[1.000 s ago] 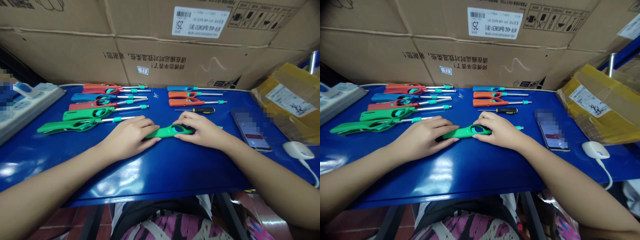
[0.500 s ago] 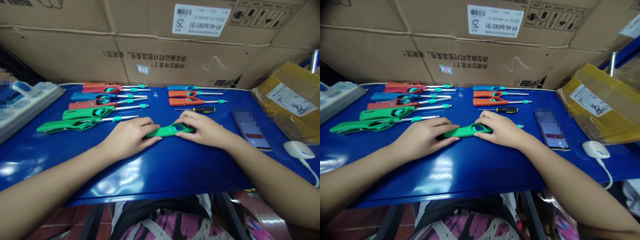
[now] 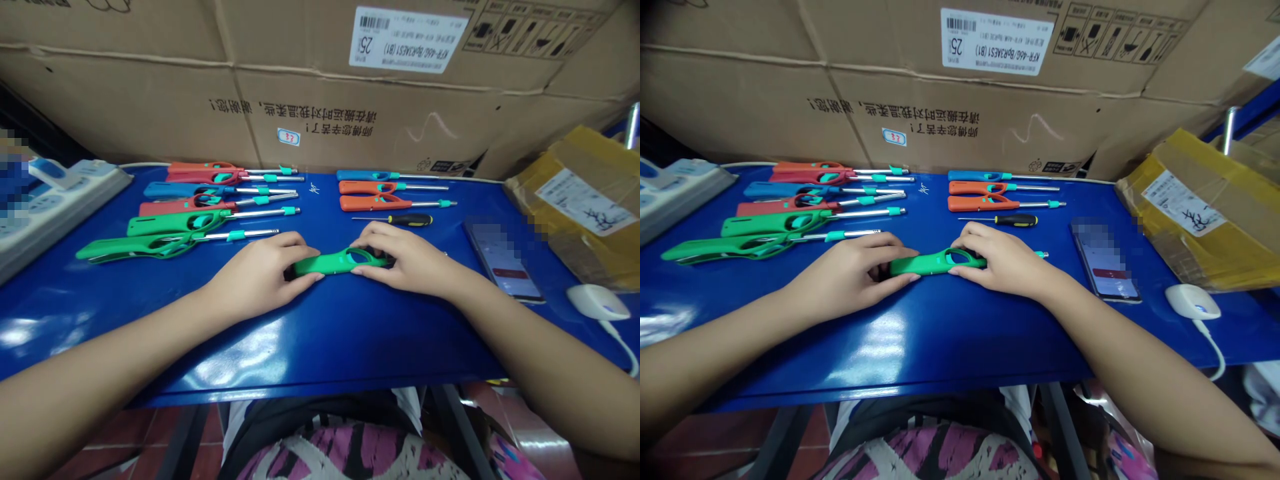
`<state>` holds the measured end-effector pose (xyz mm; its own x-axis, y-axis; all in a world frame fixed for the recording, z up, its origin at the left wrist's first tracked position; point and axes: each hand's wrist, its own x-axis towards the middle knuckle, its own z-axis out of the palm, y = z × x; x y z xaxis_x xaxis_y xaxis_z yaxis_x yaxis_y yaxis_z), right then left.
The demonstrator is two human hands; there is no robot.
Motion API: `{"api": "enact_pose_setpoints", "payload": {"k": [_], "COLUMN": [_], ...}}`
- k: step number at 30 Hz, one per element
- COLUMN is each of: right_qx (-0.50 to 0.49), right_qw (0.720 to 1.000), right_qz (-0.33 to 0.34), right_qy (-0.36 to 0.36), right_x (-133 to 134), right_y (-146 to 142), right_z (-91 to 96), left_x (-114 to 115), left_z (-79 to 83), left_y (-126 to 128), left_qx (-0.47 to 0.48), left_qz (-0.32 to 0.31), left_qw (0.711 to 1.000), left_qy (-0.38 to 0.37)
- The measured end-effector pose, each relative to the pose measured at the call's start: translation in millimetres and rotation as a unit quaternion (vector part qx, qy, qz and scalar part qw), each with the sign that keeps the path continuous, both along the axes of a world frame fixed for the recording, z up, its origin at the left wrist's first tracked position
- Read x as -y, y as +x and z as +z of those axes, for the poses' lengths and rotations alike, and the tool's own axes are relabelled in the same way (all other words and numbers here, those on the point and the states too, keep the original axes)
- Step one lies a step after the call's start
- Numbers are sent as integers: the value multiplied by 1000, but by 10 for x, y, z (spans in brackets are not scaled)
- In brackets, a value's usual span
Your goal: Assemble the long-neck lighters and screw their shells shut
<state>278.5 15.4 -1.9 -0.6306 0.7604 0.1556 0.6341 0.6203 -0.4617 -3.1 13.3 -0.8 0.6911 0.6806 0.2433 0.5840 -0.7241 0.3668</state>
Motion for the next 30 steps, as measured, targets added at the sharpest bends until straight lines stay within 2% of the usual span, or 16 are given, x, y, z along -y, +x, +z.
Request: {"api": "enact_pose_setpoints", "payload": {"k": [9,18,30], "right_qx": [4,58,-40], "right_qw": [1000,998,999], "right_qz": [-10,-9,-5], "right_qy": [2,25,-4], "right_x": [31,40,17], "right_y": [-49,-76,-71], "right_z": [-37,-9,-55], "left_x": [15,34,46], "left_z": [47,18,23], "left_y": [2,20,35], "left_qx": [3,45,34], "left_qz": [32,61,66], "left_qw": [999,995,995], "left_qy": [-29,-66,-69]}}
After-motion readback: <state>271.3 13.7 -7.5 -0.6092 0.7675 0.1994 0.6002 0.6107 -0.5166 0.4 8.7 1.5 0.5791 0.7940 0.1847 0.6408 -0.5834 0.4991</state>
